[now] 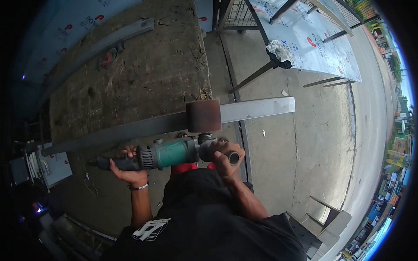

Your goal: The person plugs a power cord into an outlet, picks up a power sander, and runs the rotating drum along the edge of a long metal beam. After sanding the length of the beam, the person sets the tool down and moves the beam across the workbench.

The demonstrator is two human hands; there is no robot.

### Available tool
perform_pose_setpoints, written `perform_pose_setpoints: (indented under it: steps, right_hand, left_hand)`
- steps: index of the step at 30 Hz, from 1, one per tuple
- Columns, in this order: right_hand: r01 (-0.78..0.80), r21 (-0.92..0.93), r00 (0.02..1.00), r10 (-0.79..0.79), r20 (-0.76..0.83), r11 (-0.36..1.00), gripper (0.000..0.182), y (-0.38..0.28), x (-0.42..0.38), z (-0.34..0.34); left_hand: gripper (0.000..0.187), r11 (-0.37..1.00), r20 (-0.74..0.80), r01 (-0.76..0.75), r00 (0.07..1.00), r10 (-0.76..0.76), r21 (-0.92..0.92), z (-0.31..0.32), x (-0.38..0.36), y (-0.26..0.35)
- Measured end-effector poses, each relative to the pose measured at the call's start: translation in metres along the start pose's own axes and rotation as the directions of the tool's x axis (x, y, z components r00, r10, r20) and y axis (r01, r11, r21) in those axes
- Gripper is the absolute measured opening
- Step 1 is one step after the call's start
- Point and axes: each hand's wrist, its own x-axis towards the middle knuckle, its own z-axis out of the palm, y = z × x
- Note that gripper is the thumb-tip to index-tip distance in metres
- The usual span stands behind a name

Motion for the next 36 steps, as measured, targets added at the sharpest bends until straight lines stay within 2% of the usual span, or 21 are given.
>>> perform_pose_setpoints:
  steps: [2, 3, 4, 5, 6, 8, 12, 14, 17, 19, 20, 24, 25, 26, 27, 29, 34, 36]
  right_hand:
    - [-0.012, 0.102, 0.993, 0.024, -0.116, 0.995, 0.025, -0.016, 0.004, -0.039]
    - [0.011, 0.108, 0.992, 0.002, -0.124, 0.994, 0.023, -0.024, 0.006, -0.062]
    - [0.099, 0.010, 0.991, -0.098, -0.087, 0.995, 0.022, -0.033, 0.013, -0.081]
    - [0.085, 0.060, 0.987, -0.076, -0.142, 0.995, 0.026, -0.048, 0.017, -0.098]
    - [0.098, -0.026, 0.989, -0.101, -0.111, 0.995, 0.022, -0.059, 0.022, -0.118]
    - [0.103, -0.071, 0.980, -0.113, -0.161, 0.992, 0.023, -0.080, 0.031, -0.155]
    - [0.137, -0.117, 0.979, -0.153, -0.138, 0.984, 0.024, -0.103, 0.039, -0.189]
    - [0.139, -0.144, 0.978, -0.158, -0.136, 0.980, 0.024, -0.103, 0.036, -0.188]
    - [0.161, -0.144, 0.984, -0.169, -0.048, 0.976, 0.025, -0.085, 0.026, -0.160]
    - [0.129, -0.123, 0.991, -0.131, -0.013, 0.984, 0.027, -0.068, 0.019, -0.131]
    - [0.069, -0.063, 0.996, -0.072, -0.056, 0.996, 0.030, -0.055, 0.010, -0.119]
    - [0.037, -0.072, 0.997, -0.031, 0.075, 0.997, 0.027, -0.013, -0.013, -0.053]
    - [-0.024, -0.014, 0.995, 0.025, 0.092, 1.000, 0.025, -0.008, -0.017, -0.034]
    - [0.010, -0.038, 0.987, -0.003, 0.163, 0.999, 0.023, -0.003, -0.016, -0.021]
    - [0.009, -0.072, 0.982, 0.005, 0.188, 0.997, 0.026, 0.000, -0.016, -0.007]
    - [-0.011, 0.002, 0.985, 0.011, 0.173, 1.000, 0.024, 0.011, -0.020, 0.010]
    - [-0.026, 0.023, 0.988, 0.022, 0.155, 0.999, 0.023, 0.007, -0.020, -0.009]
    - [0.074, -0.003, 0.995, -0.074, 0.060, 0.997, 0.023, -0.002, -0.018, -0.036]
  left_hand:
    - [0.046, 0.999, 0.068, 0.022, 0.997, -0.024, 0.026, 0.028, -0.020, -0.029]
    - [0.045, 0.999, 0.101, 0.040, 0.994, -0.042, 0.017, 0.038, -0.029, -0.047]
    - [0.044, 0.998, 0.131, 0.065, 0.989, -0.065, 0.007, 0.045, -0.039, -0.067]
    - [0.043, 0.995, 0.161, 0.096, 0.982, -0.095, 0.000, 0.052, -0.048, -0.088]
    - [0.042, 0.991, 0.193, 0.132, 0.973, -0.128, -0.008, 0.059, -0.054, -0.109]
    - [0.038, 0.966, 0.133, 0.250, 0.961, -0.241, -0.058, 0.071, -0.070, -0.149]
    - [0.033, 0.948, 0.201, 0.305, 0.938, -0.283, -0.086, 0.084, -0.085, -0.188]
    - [0.033, 0.942, 0.206, 0.317, 0.934, -0.291, -0.107, 0.082, -0.084, -0.189]
    - [0.036, 0.958, 0.153, 0.251, 0.961, -0.230, -0.138, 0.057, -0.073, -0.172]
    - [0.038, 0.967, 0.109, 0.201, 0.977, -0.186, -0.156, 0.038, -0.065, -0.146]
    - [0.040, 0.972, 0.106, 0.167, 0.983, -0.150, -0.168, 0.026, -0.058, -0.131]
    - [0.040, 0.995, 0.056, 0.039, 0.998, -0.034, -0.093, -0.022, -0.031, -0.057]
    - [0.040, 0.998, 0.002, 0.002, 1.000, -0.002, -0.068, -0.028, -0.029, -0.039]
    - [0.041, 0.999, -0.051, -0.034, 0.998, 0.032, -0.041, -0.034, -0.026, -0.022]
    - [0.041, 0.998, -0.007, -0.054, 0.999, 0.053, -0.038, -0.043, -0.023, -0.008]
    - [0.042, 0.996, -0.023, -0.091, 0.996, 0.091, -0.008, -0.045, -0.024, 0.013]
    - [0.040, 0.994, 0.042, -0.101, 0.994, 0.100, 0.036, -0.033, -0.027, 0.001]
    - [0.038, 0.998, 0.117, -0.052, 0.992, 0.048, 0.032, -0.015, -0.034, -0.026]
